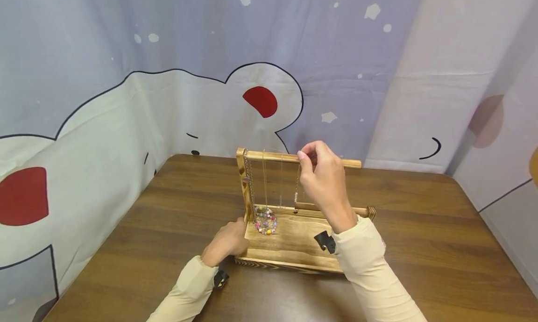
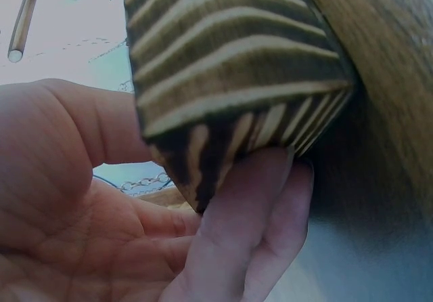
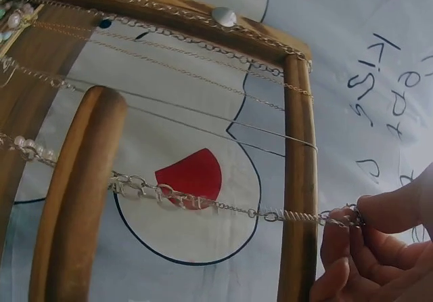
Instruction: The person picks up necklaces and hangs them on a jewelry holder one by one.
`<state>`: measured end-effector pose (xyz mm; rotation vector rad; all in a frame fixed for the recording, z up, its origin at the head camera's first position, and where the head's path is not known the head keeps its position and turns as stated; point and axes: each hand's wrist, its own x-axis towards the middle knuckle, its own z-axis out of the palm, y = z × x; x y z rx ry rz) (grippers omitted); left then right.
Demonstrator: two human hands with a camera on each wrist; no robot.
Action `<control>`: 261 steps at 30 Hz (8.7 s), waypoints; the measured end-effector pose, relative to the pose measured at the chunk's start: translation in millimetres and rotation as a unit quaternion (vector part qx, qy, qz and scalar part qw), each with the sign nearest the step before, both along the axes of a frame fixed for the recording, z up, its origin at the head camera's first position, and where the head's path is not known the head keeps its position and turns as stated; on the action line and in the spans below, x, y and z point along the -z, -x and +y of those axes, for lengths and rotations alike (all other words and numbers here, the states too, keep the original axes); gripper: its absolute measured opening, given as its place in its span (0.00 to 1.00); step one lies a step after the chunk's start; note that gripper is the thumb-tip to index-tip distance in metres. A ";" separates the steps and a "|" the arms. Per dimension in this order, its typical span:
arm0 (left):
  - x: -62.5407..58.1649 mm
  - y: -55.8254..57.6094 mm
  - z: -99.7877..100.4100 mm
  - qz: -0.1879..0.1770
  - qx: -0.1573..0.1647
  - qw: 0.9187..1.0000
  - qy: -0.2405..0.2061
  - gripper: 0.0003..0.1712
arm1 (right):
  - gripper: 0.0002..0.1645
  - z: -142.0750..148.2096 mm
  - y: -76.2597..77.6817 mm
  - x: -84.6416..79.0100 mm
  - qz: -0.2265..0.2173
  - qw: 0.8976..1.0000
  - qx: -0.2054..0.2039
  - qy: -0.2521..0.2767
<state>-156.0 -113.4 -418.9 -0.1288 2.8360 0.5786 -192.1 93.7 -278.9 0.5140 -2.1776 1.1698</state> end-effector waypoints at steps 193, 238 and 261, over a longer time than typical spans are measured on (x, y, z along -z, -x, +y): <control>-1.6 -0.7 -1.2 0.005 0.004 1.000 -0.002 0.27 | 0.03 -9.4 -37.0 82.1 -0.117 0.956 -0.238 -0.125; -1.1 -0.9 -1.2 0.007 0.007 1.000 -0.005 0.30 | 0.03 2.8 -4.0 25.0 0.040 0.983 -0.150 -0.098; -0.3 -1.5 -0.9 0.001 0.007 1.000 -0.005 0.35 | 0.07 5.1 -2.8 44.4 0.134 0.968 -0.102 -0.187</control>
